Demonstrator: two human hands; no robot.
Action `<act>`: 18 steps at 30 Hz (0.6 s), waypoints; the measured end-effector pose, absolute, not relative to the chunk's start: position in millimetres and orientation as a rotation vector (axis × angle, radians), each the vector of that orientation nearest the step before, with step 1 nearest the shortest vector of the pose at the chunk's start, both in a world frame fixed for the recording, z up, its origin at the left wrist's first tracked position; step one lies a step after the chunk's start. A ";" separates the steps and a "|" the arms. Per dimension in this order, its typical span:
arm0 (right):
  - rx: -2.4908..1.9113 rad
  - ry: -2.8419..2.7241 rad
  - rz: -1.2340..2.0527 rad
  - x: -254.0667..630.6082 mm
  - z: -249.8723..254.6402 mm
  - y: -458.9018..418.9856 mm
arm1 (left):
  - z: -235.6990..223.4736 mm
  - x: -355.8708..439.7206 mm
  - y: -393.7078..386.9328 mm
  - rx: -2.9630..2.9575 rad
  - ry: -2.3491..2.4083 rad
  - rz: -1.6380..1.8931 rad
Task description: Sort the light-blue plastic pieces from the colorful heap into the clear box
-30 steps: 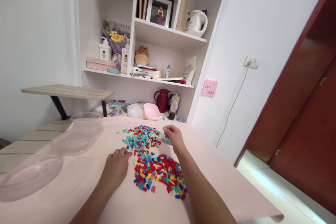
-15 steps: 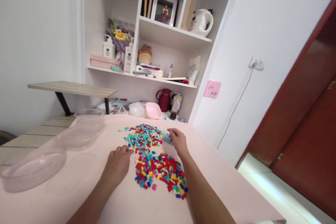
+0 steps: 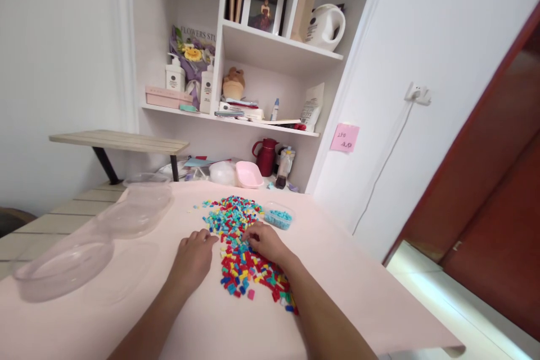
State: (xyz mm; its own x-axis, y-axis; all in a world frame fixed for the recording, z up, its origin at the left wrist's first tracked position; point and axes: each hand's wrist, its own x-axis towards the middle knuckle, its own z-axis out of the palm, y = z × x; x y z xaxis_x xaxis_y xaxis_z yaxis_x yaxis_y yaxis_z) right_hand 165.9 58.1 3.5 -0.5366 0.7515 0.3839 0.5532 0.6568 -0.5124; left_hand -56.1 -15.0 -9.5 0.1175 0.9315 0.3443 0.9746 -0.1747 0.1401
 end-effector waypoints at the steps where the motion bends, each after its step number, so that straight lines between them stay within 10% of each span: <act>1: -1.030 -2.297 0.437 167.0 2.6 59.0 | -9.3 -56.0 -15.2 -2.258 -1.941 -0.544; 18: -1.177 -2.335 0.314 176.1 -2.4 64.7 | -10.7 -59.0 -13.1 -2.267 -1.989 -0.638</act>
